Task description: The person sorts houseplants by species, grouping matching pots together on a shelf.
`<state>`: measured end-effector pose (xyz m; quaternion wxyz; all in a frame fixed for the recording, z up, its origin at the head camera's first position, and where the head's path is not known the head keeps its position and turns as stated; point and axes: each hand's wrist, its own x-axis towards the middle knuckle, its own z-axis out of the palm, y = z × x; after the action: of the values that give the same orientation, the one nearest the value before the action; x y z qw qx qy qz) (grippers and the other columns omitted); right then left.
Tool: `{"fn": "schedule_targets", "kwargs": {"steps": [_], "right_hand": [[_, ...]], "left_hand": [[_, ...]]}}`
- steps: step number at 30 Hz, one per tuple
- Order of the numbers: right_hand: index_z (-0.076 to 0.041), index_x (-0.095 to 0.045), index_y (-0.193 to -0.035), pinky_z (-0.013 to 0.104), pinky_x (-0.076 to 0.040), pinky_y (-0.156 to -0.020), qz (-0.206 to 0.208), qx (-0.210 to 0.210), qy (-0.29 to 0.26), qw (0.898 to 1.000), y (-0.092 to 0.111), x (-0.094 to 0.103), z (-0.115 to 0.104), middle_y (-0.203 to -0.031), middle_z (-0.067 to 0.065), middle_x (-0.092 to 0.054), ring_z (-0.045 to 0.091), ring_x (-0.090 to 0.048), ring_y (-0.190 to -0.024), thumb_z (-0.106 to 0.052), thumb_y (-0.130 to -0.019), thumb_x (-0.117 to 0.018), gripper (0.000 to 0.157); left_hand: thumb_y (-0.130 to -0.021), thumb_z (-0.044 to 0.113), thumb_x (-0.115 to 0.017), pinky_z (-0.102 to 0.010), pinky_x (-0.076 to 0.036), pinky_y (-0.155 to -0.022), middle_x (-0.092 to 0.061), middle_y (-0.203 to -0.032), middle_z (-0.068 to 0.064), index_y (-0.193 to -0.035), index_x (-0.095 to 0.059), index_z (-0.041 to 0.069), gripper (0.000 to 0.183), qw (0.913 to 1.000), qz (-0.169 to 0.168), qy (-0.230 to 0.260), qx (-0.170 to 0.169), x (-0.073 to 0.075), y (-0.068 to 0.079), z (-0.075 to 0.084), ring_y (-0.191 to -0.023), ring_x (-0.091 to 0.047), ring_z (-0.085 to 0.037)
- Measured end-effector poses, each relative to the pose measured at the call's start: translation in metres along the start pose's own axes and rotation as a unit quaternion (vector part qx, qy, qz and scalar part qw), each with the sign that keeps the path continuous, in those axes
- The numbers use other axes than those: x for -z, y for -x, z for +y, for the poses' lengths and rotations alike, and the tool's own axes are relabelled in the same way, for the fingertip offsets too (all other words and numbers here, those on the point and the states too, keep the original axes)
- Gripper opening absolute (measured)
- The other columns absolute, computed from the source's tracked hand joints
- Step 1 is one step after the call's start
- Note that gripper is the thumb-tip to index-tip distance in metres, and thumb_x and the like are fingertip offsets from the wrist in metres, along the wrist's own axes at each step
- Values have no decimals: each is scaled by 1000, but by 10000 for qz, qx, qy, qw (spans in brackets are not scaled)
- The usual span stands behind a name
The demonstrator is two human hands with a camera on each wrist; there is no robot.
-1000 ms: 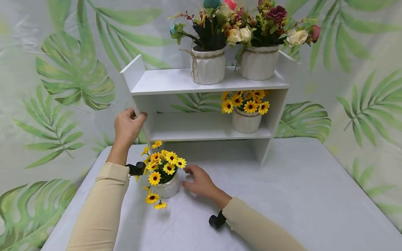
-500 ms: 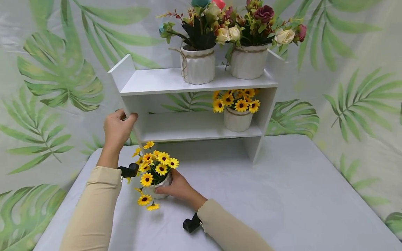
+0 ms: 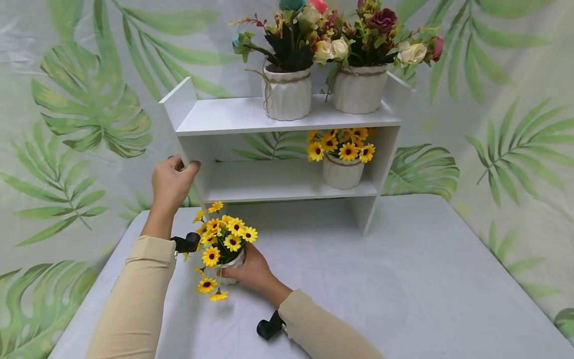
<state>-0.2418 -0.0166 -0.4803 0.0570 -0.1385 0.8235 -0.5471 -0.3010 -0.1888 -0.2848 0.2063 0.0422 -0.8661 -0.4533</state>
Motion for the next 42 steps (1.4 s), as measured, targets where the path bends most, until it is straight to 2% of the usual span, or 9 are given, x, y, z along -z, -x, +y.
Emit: {"fn": "schedule_targets", "kwargs": {"steps": [5, 10, 17, 21, 26, 30, 34, 38, 42], "right_hand": [[-9, -51, -136, 39, -52, -96, 123, 26, -57, 9999, 2, 5, -3, -128, 8, -63, 21, -62, -114, -40, -71, -85, 80], [-9, -50, -137, 40, -52, -97, 145, 65, -32, 9999, 5, 23, -8, -129, 8, -63, 22, -61, -116, -41, -71, -84, 81], [-9, -47, -143, 47, -49, -103, 163, 35, 17, 9999, 14, 59, -13, -137, 10, -60, 26, -58, -125, -40, -70, -86, 88], [-4, -46, -142, 50, -48, -104, 360, -201, 402, 9983, 21, 85, -20, -140, 15, -57, 30, -57, -127, -45, -69, -86, 92], [-2, -45, -141, 50, -49, -103, 616, -289, 403, 9969, 30, 120, -31, -140, 17, -57, 30, -56, -128, -45, -69, -87, 94], [-8, -40, -145, 52, -47, -105, 771, -83, 144, 9969, 34, 144, -41, -144, 13, -53, 31, -52, -134, -39, -70, -87, 94], [-13, -37, -147, 54, -44, -108, 845, 114, 45, 9963, 34, 161, -53, -146, 10, -50, 31, -50, -136, -34, -72, -86, 92], [-14, -38, -147, 53, -42, -110, 930, 300, 145, 9951, 32, 169, -65, -147, 9, -50, 30, -49, -138, -34, -73, -86, 90], [-13, -42, -145, 51, -46, -106, 1126, 493, 497, 9912, 24, 175, -78, -142, 9, -55, 29, -54, -132, -38, -75, -83, 85]], "left_hand": [[-92, 31, -57, -31, -47, -80, -69, -125, -17, -115, -72, 2, 40, 10000, -30, 0, 18, 0, -1, 0, -120, -62, -31], [-91, 32, -57, -28, -46, -78, -69, -125, -17, -112, -72, 2, 39, 10000, -18, -43, 46, 1, -1, 0, -119, -63, -30], [-89, 31, -57, -25, -44, -73, -71, -120, -17, -105, -72, 2, 36, 9999, 112, -97, 19, 1, -1, -2, -114, -64, -29], [-89, 30, -57, -26, -43, -72, -72, -117, -17, -100, -72, 1, 34, 9998, 153, -161, 13, 0, -1, -2, -112, -63, -29], [-88, 30, -57, -25, -44, -76, -70, -124, -15, -106, -73, 3, 36, 9999, 109, -122, 47, -1, -3, -1, -118, -63, -28], [-88, 30, -58, -25, -45, -79, -69, -126, -15, -109, -73, 4, 37, 9999, 70, -70, 46, -1, -3, -1, -121, -62, -28], [-88, 29, -58, -24, -45, -79, -70, -125, -15, -110, -73, 4, 37, 9999, 80, -64, 16, -2, -3, -2, -121, -63, -27], [-89, 29, -57, -26, -45, -79, -68, -128, -15, -115, -72, 6, 38, 10000, 47, -59, 4, -1, -2, -2, -120, -63, -28], [-89, 30, -56, -30, -46, -83, -67, -131, -15, -120, -71, 7, 40, 10000, -18, -56, -13, 0, -3, -2, -123, -62, -29]]}}
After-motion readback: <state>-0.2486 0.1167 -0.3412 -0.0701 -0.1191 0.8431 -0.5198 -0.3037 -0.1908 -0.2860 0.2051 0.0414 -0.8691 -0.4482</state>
